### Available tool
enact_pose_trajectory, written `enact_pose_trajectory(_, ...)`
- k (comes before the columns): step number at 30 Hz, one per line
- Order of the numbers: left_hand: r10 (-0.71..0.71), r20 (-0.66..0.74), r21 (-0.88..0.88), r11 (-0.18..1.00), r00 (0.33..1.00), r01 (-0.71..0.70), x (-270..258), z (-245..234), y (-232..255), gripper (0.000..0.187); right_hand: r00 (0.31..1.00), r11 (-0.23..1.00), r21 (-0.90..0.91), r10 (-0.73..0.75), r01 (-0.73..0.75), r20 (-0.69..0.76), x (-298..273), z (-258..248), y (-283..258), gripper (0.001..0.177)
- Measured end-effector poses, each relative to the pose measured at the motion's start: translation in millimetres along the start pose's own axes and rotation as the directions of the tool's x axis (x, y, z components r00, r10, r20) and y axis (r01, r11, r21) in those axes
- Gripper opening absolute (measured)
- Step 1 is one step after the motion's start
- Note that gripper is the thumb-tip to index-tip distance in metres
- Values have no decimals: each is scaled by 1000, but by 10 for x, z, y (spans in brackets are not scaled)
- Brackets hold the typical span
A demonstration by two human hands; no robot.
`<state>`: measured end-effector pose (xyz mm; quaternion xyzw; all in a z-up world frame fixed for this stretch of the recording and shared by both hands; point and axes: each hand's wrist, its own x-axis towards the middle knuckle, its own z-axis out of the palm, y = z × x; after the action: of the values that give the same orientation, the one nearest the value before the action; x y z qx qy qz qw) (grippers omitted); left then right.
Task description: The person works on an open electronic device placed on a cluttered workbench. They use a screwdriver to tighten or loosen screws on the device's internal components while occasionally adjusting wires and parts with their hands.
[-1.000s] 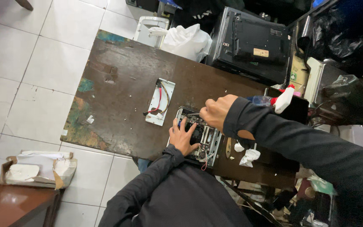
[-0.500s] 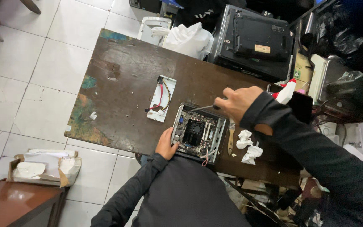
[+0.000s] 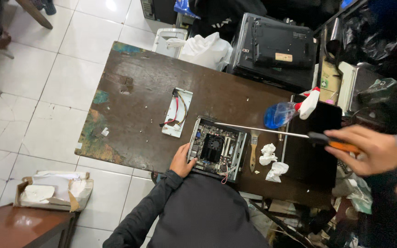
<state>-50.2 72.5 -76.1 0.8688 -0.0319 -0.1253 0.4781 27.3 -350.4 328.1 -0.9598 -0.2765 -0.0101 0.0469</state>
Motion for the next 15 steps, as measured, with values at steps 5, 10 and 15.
enact_pose_trajectory(5,-29,-15,-6,1000,999,29,19,-114,129,71,913,825,462,402,-325,-75,-1101,1533,580,38)
enact_pose_trajectory(10,-8,-251,-134,991,968,-27,-61,-209,24,66,754,412,863,655,-291,-58,-1739,3562,115,43)
enact_pose_trajectory(15,-130,-451,-111,990,883,89,-134,-648,-315,10,548,-240,969,819,56,171,-1436,4223,-1023,34)
